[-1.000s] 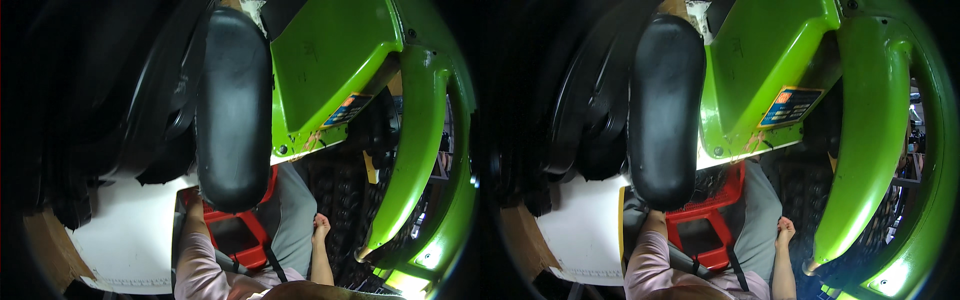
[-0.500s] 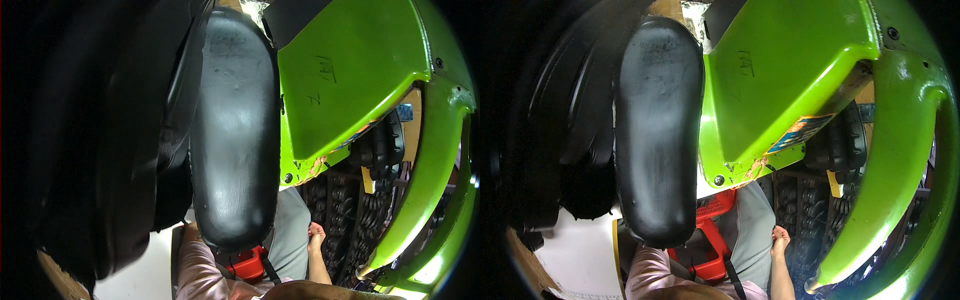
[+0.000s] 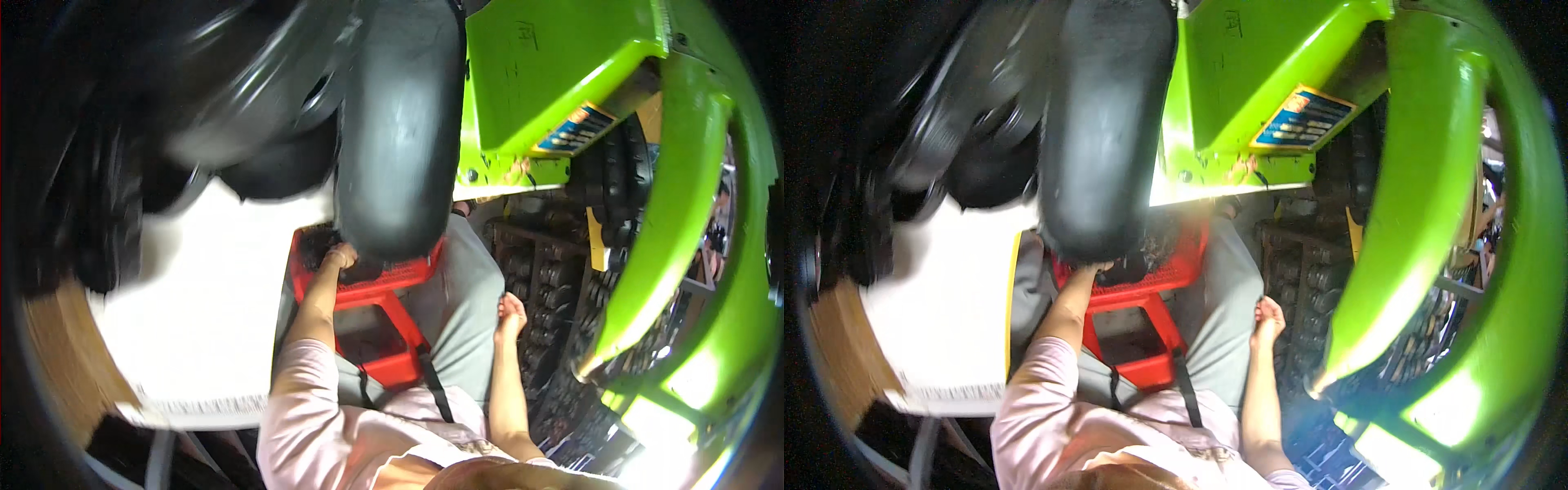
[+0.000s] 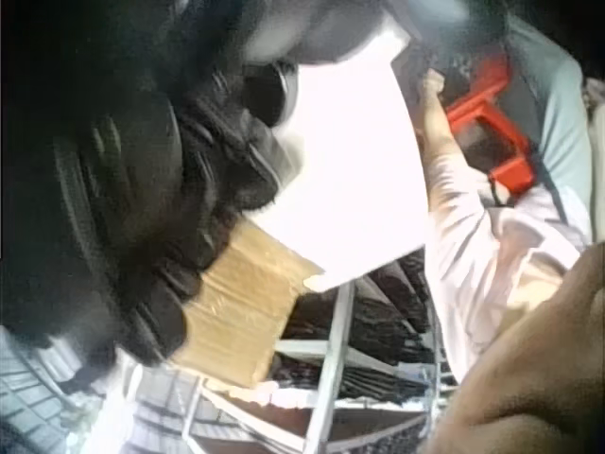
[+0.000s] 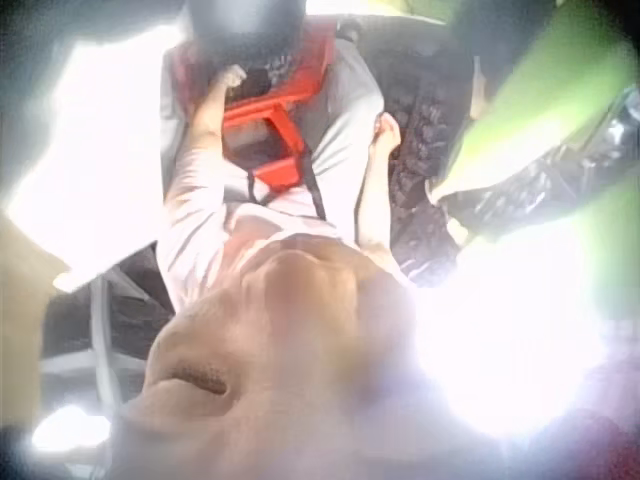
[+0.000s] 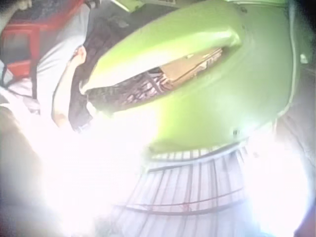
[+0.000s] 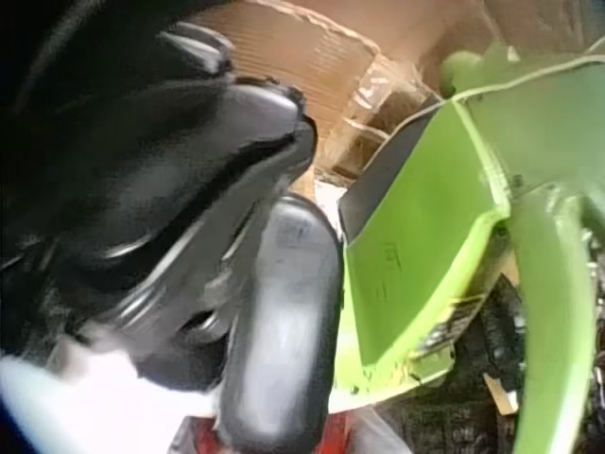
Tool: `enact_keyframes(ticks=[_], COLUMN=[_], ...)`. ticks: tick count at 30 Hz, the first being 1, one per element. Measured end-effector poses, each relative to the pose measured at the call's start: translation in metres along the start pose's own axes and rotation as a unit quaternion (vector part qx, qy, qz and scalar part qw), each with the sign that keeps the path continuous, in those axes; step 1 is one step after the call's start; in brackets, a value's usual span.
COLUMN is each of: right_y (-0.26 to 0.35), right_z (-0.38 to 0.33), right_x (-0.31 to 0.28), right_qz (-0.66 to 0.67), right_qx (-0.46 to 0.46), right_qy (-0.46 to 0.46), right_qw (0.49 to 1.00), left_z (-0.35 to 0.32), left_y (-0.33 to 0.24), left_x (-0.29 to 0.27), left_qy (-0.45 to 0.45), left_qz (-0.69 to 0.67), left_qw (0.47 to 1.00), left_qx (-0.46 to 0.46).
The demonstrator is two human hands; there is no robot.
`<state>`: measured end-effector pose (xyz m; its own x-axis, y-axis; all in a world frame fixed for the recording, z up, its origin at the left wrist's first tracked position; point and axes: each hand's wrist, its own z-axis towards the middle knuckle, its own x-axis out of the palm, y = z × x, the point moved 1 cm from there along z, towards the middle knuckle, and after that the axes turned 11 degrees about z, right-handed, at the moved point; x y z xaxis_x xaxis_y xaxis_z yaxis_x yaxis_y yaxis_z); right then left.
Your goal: The person repeatedly grinds the soles of black shoes against a green bench grinder. They handle the shoes one at a time, rotating them to smooth different areas of the sole, and then place the finished shoes on a nearby shelf.
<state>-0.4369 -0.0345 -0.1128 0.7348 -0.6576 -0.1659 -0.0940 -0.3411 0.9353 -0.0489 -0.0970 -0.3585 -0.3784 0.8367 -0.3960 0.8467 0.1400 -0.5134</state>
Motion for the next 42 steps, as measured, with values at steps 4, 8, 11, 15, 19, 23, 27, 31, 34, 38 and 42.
enact_keyframes(ticks=[4, 8, 11, 15, 19, 23, 27, 31, 34, 38, 42], right_y=[0.003, 0.021, 0.060, 0.091, 0.112, 0.157, 0.181, 0.195, 0.195, 0.189, 0.179], right_z=[0.017, -0.014, -0.049, -0.050, -0.057, -0.065, -0.048, -0.053, -0.043, -0.044, -0.050], right_x=[0.037, 0.077, 0.110, 0.127, 0.119, 0.094, 0.075, 0.091, 0.102, 0.113, 0.120], right_qz=[-0.196, -0.110, 0.064, 0.144, 0.205, 0.304, 0.343, 0.344, 0.301, 0.286, 0.258], right_qx=[-0.128, -0.037, 0.030, -0.032, -0.075, -0.057, -0.148, -0.194, -0.243, -0.257, -0.270], right_qy=[0.158, 0.302, 0.387, 0.573, 0.524, 0.458, 0.463, 0.392, 0.368, 0.363, 0.361], right_qw=[0.959, 0.946, 0.919, 0.806, 0.823, 0.833, 0.804, 0.831, 0.845, 0.849, 0.854], left_z=[-0.002, -0.106, -0.185, -0.256, -0.302, -0.371, -0.400, -0.388, -0.384, -0.387, -0.390], left_y=[-0.014, -0.055, -0.087, -0.108, -0.145, -0.208, -0.264, -0.290, -0.296, -0.284, -0.257], left_x=[0.063, 0.017, -0.017, -0.028, -0.043, -0.070, -0.087, -0.100, -0.110, -0.114, -0.108], left_qy=[0.012, 0.110, 0.109, 0.136, 0.154, -0.146, -0.517, -0.608, -0.628, -0.642, -0.605], left_qz=[-0.414, -0.557, -0.602, -0.715, -0.727, -0.673, -0.331, -0.214, -0.200, -0.187, -0.251], left_qw=[0.908, 0.821, 0.769, 0.577, 0.551, 0.637, 0.760, 0.732, 0.719, 0.709, 0.730], left_qx=[-0.060, 0.061, 0.185, 0.370, 0.380, 0.346, 0.214, 0.222, 0.219, 0.223, 0.193])
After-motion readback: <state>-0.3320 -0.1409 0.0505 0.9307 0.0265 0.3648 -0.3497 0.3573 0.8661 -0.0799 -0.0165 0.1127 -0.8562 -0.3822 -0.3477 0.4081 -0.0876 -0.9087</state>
